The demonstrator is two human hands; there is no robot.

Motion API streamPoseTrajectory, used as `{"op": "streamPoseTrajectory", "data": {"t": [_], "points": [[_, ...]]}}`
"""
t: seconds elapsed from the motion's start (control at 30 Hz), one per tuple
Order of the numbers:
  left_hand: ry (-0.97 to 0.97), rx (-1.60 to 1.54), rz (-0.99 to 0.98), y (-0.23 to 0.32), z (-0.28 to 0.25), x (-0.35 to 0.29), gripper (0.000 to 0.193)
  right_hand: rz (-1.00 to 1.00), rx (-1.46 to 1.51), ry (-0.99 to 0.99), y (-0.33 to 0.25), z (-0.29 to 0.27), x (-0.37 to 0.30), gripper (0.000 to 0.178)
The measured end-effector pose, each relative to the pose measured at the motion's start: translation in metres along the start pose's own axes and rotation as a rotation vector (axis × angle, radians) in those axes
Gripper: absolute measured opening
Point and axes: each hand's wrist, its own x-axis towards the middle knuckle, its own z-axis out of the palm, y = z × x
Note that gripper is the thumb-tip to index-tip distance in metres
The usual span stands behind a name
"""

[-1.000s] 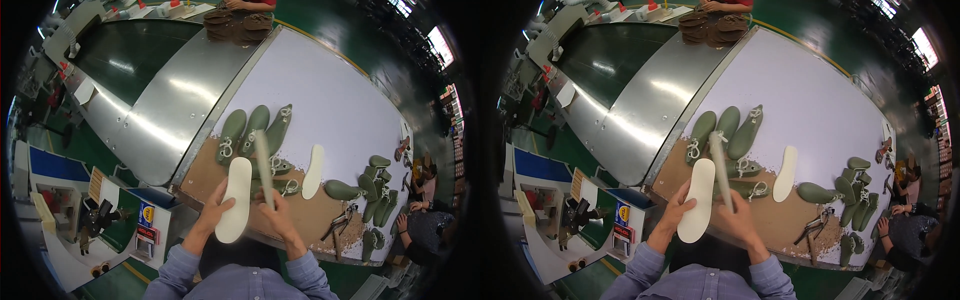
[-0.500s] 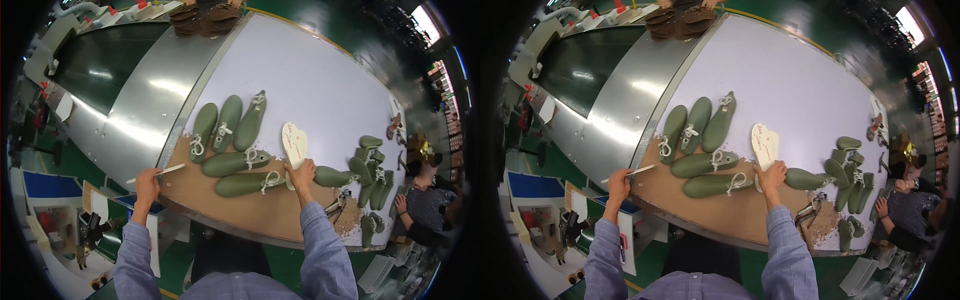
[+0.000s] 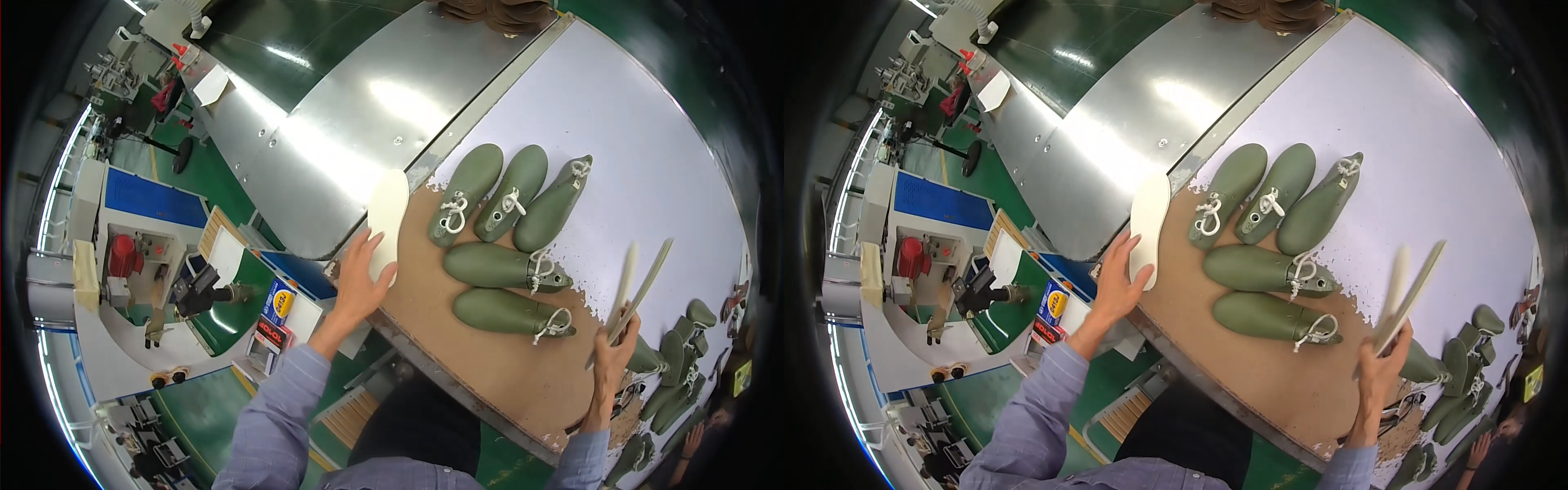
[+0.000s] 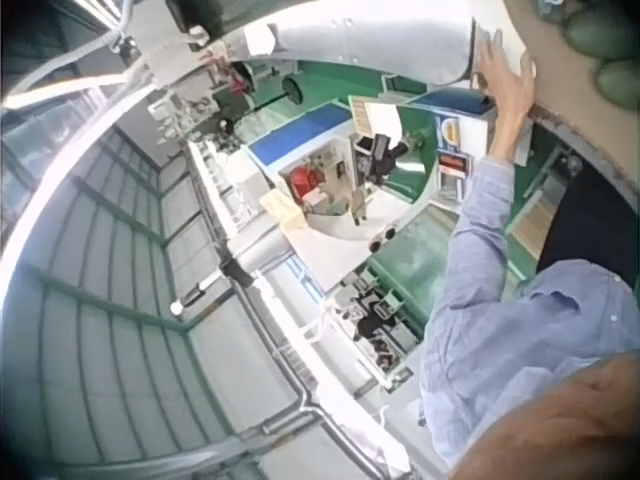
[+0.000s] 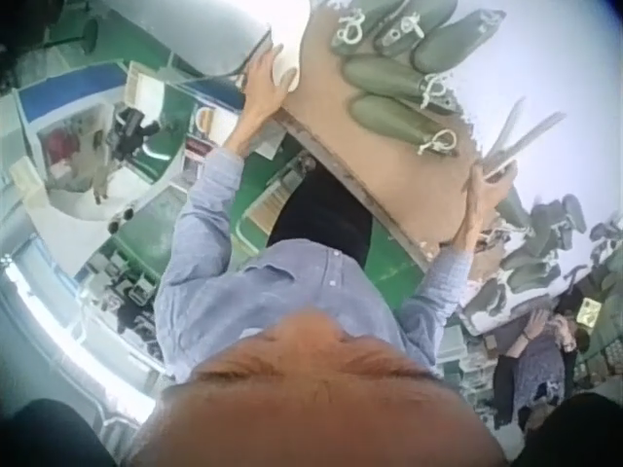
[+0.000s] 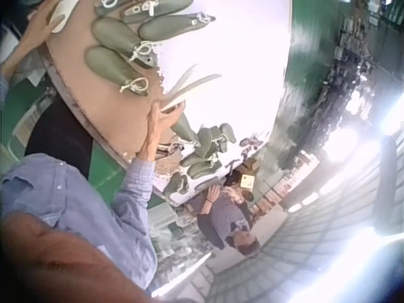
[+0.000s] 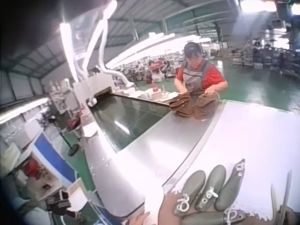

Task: Tying cords on shoe lasts and stapling insoles to the lasts as part of the footwear assembly process.

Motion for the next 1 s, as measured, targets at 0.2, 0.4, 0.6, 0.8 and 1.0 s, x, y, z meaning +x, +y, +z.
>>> {"op": "streamPoseTrajectory", "data": {"t": [0.2, 0.4, 0.6, 0.8, 1.0], "points": [[0.336, -0.818, -0.556, -0.018, -0.045, -0.057, 0.061, -1.394, -0.366, -0.84, -0.168, 0.133, -0.008, 0.044], [0.155, -1.234, -0.512, -0.037, -0.034, -0.024, 0.078, -1.422, -0.424, -0.642, -0.167, 0.212, -0.026, 0.051], [0.119, -0.332, -0.236, -0.051, -0.01, -0.008, 0.055, 0.111, 0.258, -0.796, -0.054, 0.073, -0.107, 0.047], [0.029, 0.266, -0.147, -0.057, 0.019, 0.001, 0.053, 0.713, 0.723, -0.153, 0.189, -0.047, -0.177, 0.062], [0.34, 0.133, 0.042, -0.084, 0.01, -0.008, 0.044, -0.197, -0.782, 0.39, 0.12, -0.005, -0.11, 0.066]]}}
